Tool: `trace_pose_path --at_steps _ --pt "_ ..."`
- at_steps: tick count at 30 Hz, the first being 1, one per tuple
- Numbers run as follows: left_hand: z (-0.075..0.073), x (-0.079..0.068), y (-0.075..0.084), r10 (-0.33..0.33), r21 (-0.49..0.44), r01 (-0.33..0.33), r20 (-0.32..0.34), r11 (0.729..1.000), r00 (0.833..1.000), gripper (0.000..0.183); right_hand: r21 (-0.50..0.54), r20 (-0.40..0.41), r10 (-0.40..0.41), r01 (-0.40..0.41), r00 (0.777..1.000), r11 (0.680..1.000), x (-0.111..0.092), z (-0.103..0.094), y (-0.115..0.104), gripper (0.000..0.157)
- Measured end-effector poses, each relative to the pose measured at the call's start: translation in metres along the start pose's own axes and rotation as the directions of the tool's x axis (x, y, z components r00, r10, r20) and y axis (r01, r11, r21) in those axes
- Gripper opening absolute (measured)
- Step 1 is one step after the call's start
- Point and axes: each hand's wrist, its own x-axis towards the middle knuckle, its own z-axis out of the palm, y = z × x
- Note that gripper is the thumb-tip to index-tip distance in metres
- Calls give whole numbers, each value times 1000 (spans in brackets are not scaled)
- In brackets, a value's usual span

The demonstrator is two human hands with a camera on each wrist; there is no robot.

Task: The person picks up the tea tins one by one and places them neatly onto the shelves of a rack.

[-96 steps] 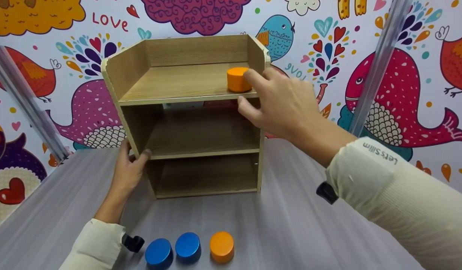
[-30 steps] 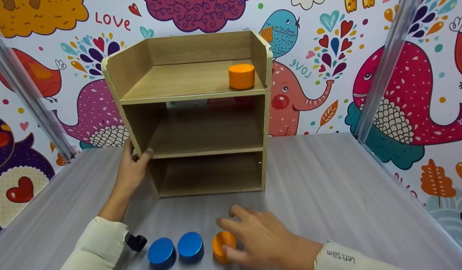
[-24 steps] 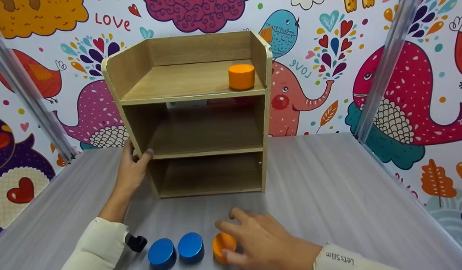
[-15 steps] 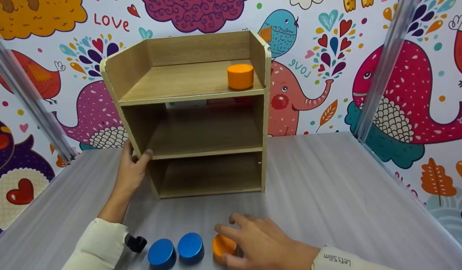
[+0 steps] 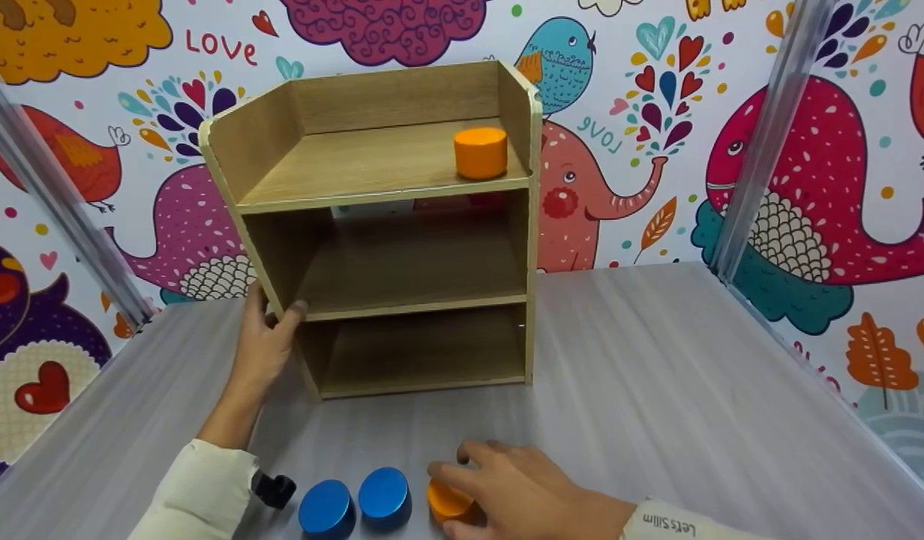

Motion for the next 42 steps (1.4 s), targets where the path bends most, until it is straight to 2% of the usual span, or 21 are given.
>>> trace_pose_path --at_steps 13,26,34,42 --pt "-1 -1 -1 9 9 -9 5 1000 1000 66 23 -24 12 -12 1000 1000 -1 3 -2 47" --pt "0 0 -2 4 -4 -4 3 1000 1000 67 24 -105 -55 58 993 998 -3 9 0 43" --pt "0 0 -2 6 -7 -6 -2 1000 1000 67 50 -81 -10 14 997 999 -3 7 0 44" --pt "-2 1 -3 1 0 -1 -3 1000 1000 67 47 -93 16 -11 996 999 -1 3 -4 44"
